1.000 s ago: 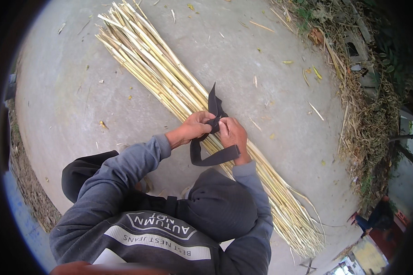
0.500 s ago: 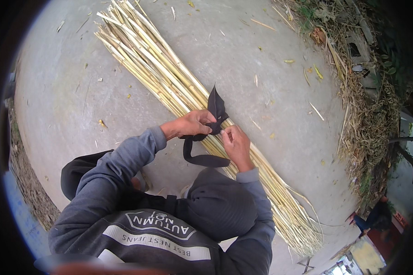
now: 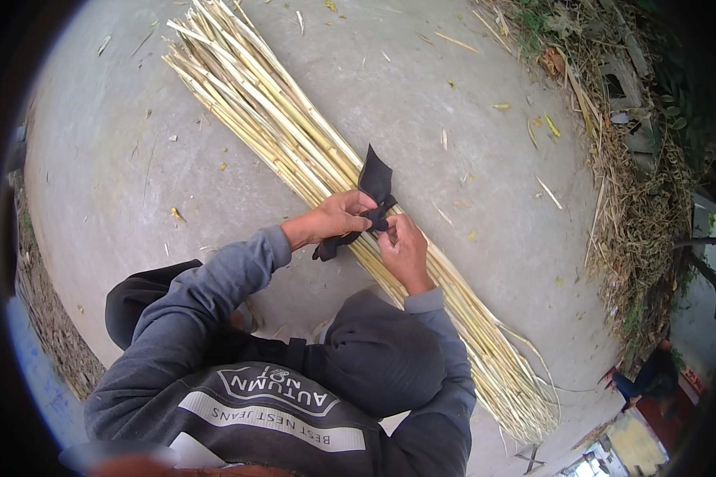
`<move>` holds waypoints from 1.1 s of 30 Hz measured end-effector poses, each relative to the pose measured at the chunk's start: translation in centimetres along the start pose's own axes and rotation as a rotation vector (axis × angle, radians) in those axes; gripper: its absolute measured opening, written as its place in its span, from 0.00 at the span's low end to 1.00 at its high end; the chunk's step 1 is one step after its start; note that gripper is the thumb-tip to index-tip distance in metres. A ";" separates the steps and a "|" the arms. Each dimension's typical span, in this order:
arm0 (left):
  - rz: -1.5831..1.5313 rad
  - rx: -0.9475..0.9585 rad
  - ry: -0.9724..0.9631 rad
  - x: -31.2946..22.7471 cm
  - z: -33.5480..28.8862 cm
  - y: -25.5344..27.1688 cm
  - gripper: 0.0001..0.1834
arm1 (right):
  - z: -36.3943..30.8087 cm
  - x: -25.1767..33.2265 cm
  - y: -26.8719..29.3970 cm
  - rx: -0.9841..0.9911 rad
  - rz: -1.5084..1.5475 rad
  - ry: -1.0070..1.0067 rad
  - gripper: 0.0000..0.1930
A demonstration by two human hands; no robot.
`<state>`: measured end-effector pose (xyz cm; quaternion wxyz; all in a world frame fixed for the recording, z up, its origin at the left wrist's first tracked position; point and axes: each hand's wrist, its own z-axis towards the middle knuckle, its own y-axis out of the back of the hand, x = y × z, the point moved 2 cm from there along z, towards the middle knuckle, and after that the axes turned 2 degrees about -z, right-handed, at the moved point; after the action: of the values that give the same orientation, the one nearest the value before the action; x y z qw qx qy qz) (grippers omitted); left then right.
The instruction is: The person gathers long thin sticks from the ground, carries them across a courtyard, and then squats to tie them into a bundle using a black strap. The person also removes gloves and walks around the area before and after bundling.
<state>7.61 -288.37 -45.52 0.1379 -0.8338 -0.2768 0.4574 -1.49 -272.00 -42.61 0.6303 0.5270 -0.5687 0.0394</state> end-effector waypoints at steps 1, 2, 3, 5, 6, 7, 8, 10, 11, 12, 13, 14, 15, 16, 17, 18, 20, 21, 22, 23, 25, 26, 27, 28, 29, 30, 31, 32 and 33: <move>0.175 -0.033 -0.122 -0.3 0.0 0.1 0.18 | 0.0 0.2 0.2 -0.022 -0.023 0.028 0.08; 0.392 -0.074 -0.205 -0.5 0.0 0.1 0.18 | 0.0 0.3 0.4 -0.038 -0.034 0.035 0.08; 0.438 -0.049 -0.223 -0.6 -0.1 0.1 0.18 | 0.0 0.5 0.6 -0.059 -0.077 0.088 0.09; 0.625 -0.039 -0.153 -0.6 -0.3 0.2 0.19 | 0.0 0.9 1.1 -0.083 -0.122 0.154 0.12; 0.666 -0.030 -0.175 -0.6 -0.4 0.1 0.19 | 0.0 0.8 1.2 -0.056 -0.097 0.095 0.13; 0.718 -0.048 -0.175 -0.6 -0.4 0.1 0.18 | 0.0 0.8 1.3 -0.022 -0.054 0.045 0.14; 0.761 -0.048 -0.196 -0.5 -0.5 0.0 0.18 | -0.1 0.6 1.2 0.020 -0.008 -0.046 0.15; 0.704 -0.078 -0.180 -0.2 -0.5 -0.2 0.18 | -0.1 0.9 1.1 -0.022 0.072 0.042 0.17; 0.671 -0.086 -0.172 -0.1 -0.4 -0.3 0.18 | -0.1 0.9 1.0 -0.022 0.115 0.025 0.17; 0.647 -0.087 -0.174 0.0 -0.4 -0.5 0.18 | -0.2 0.9 0.8 -0.030 0.130 0.034 0.18; 0.624 -0.090 -0.163 0.1 -0.4 -0.5 0.17 | -0.2 0.9 0.8 -0.021 0.148 0.001 0.18; 0.608 -0.110 -0.136 0.1 -0.4 -0.5 0.17 | -0.3 0.9 0.8 -0.011 0.167 -0.031 0.18; 0.598 -0.082 -0.158 -0.2 -0.4 -0.5 0.18 | -0.3 0.9 0.9 -0.011 0.149 -0.013 0.18; 0.594 -0.071 -0.165 -0.5 -0.5 -0.4 0.18 | -0.4 0.9 1.1 -0.010 0.132 0.006 0.18; 0.588 -0.050 -0.139 -0.7 -0.6 -0.3 0.19 | -0.5 0.8 1.4 -0.006 0.124 0.033 0.18; 0.689 0.005 -0.191 -1.3 -0.8 -0.1 0.19 | -0.7 0.6 1.9 0.005 0.116 0.024 0.16; 0.889 0.134 -0.241 -2.4 -1.1 0.4 0.20 | -1.0 0.2 2.6 0.037 0.119 0.008 0.14; 0.926 0.107 -0.253 -2.9 -1.3 0.7 0.20 | -1.0 -0.1 2.9 0.038 0.118 -0.019 0.12; 0.972 0.078 -0.277 -3.3 -1.4 0.9 0.21 | -1.1 -0.4 3.0 0.037 0.118 -0.061 0.11; 1.042 0.034 -0.296 -3.6 -1.4 1.1 0.21 | -1.1 -0.9 2.9 0.041 0.107 -0.161 0.10; 0.937 -0.029 -0.310 -3.9 -1.4 1.2 0.17 | -0.9 -1.3 2.6 -0.008 -0.023 -0.082 0.09; 0.896 -0.063 -0.356 -4.1 -1.3 1.4 0.16 | -0.7 -1.4 2.3 -0.024 -0.066 -0.057 0.09; 0.868 -0.082 -0.368 -4.1 -1.2 1.5 0.15 | -0.6 -1.6 2.1 -0.061 -0.114 -0.051 0.08; 0.824 -0.123 -0.375 -4.3 -1.1 1.9 0.11 | -0.4 -1.8 1.8 -0.093 -0.141 -0.027 0.08; 0.834 -0.161 -0.388 -4.4 -1.0 2.4 0.10 | -0.2 -2.0 1.7 -0.130 -0.161 0.004 0.08; 0.854 -0.177 -0.348 -4.5 -0.9 3.1 0.09 | -0.2 -2.2 1.5 -0.133 -0.189 -0.019 0.08; 0.879 -0.215 -0.325 -4.8 -0.8 4.0 0.08 | -0.2 -2.5 1.5 -0.139 -0.210 -0.036 0.08; 0.988 -0.230 -0.401 -4.9 -1.0 4.4 0.07 | -0.2 -2.7 1.4 -0.139 -0.238 -0.075 0.08; 1.015 -0.221 -0.469 -5.1 -1.2 4.9 0.07 | -0.2 -2.9 1.3 -0.153 -0.246 -0.062 0.08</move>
<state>8.05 -295.32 -43.77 -0.2524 -0.7478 0.0890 0.6076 -3.24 -269.67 -43.98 0.6508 0.5442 -0.5203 -0.0977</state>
